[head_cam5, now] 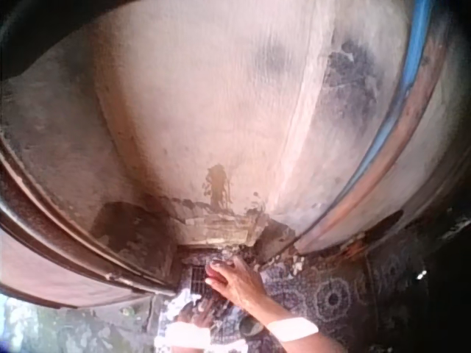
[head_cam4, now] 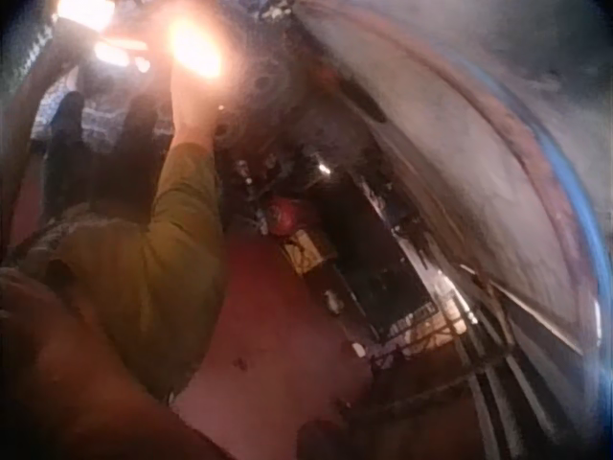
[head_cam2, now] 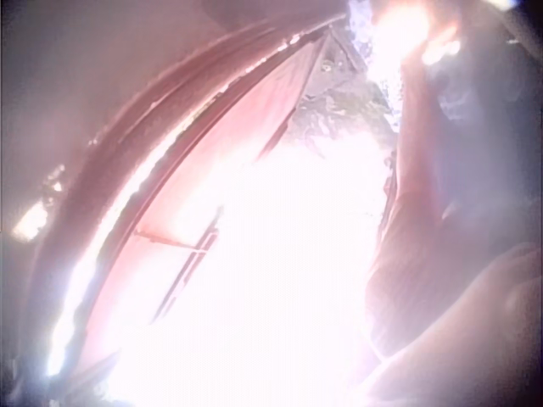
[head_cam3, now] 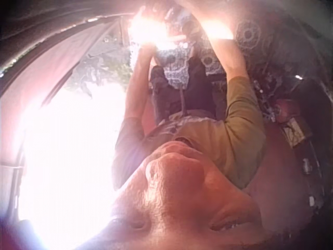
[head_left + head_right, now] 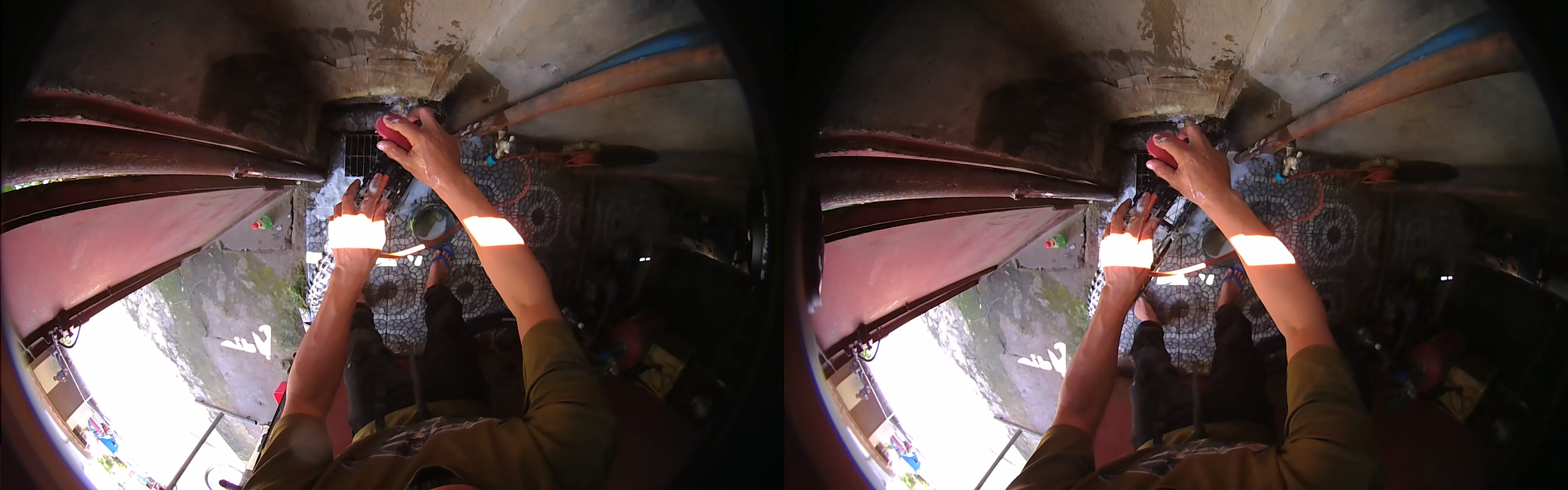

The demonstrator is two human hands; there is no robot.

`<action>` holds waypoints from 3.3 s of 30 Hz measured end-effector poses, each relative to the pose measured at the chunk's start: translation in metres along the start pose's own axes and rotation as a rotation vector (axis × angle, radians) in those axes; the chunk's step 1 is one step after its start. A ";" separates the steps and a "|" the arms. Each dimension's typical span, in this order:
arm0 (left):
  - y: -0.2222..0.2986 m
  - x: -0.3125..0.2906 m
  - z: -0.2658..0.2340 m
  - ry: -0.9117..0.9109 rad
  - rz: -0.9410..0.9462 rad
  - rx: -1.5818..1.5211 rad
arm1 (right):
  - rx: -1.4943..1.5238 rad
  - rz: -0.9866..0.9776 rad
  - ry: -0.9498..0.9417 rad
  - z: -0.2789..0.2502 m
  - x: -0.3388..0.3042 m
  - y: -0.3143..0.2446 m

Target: The person scrubs a bicycle wheel with a soapy sponge, focusing on the tire tread, rim, and spokes. They then use a small brush to clean the hub and cassette area before rinsing the wheel with a hose.

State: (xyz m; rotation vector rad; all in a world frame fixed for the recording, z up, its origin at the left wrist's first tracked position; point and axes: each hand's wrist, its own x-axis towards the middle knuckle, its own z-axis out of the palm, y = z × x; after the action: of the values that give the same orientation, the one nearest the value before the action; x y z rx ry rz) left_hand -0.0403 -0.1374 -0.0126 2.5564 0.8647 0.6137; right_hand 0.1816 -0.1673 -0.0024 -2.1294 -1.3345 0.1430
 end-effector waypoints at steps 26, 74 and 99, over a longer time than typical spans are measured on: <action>-0.058 -0.115 -0.051 -0.176 -0.142 -0.113 | -0.003 0.186 0.156 0.017 0.000 0.004; -0.006 -0.011 -0.027 -0.217 -0.069 0.157 | 0.111 -0.256 -0.573 0.003 0.024 -0.040; 0.010 -0.012 -0.034 -0.233 -0.074 0.117 | -0.021 0.039 -0.675 -0.006 0.059 0.034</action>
State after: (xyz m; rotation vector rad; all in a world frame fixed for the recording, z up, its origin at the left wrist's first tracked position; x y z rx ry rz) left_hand -0.0612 -0.1458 0.0171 2.6183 0.9313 0.2433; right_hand 0.2388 -0.1306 -0.0032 -2.2124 -1.6514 0.9336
